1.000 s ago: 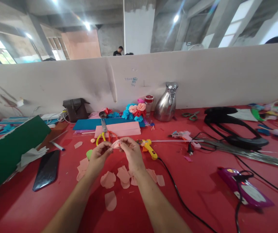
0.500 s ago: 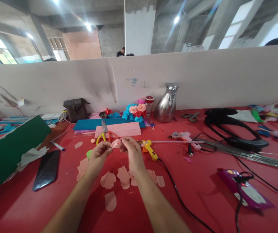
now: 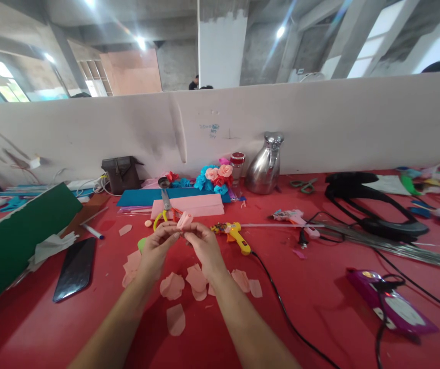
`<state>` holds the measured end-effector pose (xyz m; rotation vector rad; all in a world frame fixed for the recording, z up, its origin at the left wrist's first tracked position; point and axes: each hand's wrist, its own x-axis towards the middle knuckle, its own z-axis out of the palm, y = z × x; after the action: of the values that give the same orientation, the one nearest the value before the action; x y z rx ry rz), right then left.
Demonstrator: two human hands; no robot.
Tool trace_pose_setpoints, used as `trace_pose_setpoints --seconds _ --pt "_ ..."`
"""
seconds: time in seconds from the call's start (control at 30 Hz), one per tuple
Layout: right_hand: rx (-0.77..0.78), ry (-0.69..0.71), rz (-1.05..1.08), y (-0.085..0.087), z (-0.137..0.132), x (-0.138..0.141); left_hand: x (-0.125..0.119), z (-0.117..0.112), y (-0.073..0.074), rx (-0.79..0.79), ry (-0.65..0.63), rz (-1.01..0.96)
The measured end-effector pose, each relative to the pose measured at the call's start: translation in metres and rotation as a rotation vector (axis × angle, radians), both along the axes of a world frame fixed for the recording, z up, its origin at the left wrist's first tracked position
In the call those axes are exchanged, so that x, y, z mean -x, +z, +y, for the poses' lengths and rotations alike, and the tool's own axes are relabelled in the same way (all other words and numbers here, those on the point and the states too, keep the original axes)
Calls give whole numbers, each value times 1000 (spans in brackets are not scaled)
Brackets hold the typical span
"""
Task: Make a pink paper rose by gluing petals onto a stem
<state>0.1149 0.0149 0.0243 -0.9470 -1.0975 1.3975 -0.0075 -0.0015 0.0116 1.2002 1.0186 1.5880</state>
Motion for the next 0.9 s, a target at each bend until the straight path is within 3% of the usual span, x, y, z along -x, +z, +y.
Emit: trace_pose_setpoints --seconds 0.53,0.9 --pt "-49 -25 -16 5 -4 0 -4 -4 4 108 -103 -183" --pt "-123 16 -69 3 -3 -1 -4 -5 6 148 -84 -197"
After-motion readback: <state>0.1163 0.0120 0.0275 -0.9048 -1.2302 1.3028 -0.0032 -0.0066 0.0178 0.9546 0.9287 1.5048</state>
